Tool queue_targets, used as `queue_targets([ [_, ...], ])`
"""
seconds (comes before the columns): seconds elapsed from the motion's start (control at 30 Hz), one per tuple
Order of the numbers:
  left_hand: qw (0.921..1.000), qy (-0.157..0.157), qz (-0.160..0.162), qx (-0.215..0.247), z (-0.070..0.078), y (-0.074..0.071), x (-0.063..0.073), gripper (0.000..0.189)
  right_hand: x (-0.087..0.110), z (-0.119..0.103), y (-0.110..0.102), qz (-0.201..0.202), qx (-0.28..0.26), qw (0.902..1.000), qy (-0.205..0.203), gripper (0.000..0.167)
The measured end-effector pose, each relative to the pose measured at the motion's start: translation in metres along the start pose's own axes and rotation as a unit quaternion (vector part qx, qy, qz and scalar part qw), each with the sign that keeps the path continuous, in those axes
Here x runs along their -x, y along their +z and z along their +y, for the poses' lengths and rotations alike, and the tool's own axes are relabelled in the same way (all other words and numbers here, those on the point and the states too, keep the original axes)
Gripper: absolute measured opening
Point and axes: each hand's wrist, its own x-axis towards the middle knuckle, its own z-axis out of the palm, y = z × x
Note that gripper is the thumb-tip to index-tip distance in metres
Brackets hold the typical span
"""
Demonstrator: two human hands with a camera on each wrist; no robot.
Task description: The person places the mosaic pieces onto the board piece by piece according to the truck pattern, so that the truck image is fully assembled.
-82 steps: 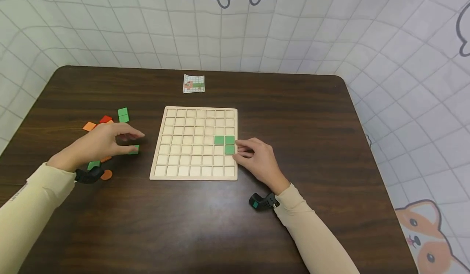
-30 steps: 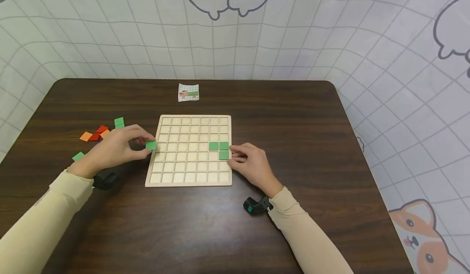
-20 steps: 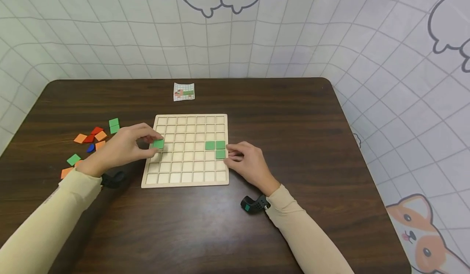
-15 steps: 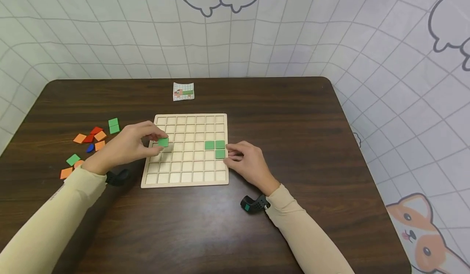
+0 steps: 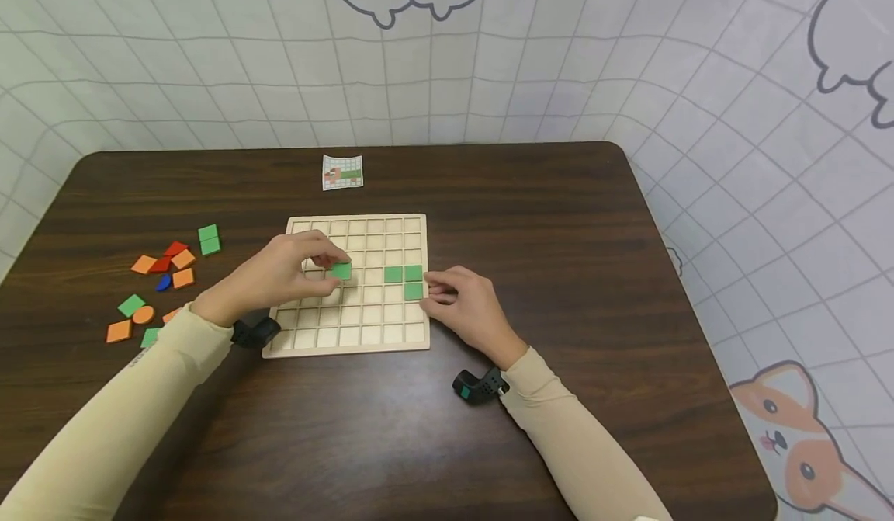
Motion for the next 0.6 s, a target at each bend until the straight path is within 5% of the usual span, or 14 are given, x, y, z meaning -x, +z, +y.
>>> queue_targets([
  [0.6,0.9995,0.014,-0.018,0.024,0.016,0.027,-0.023,0.034,-0.001,-0.001,0.0,0.0,-0.007,1.0,0.005,0.036],
])
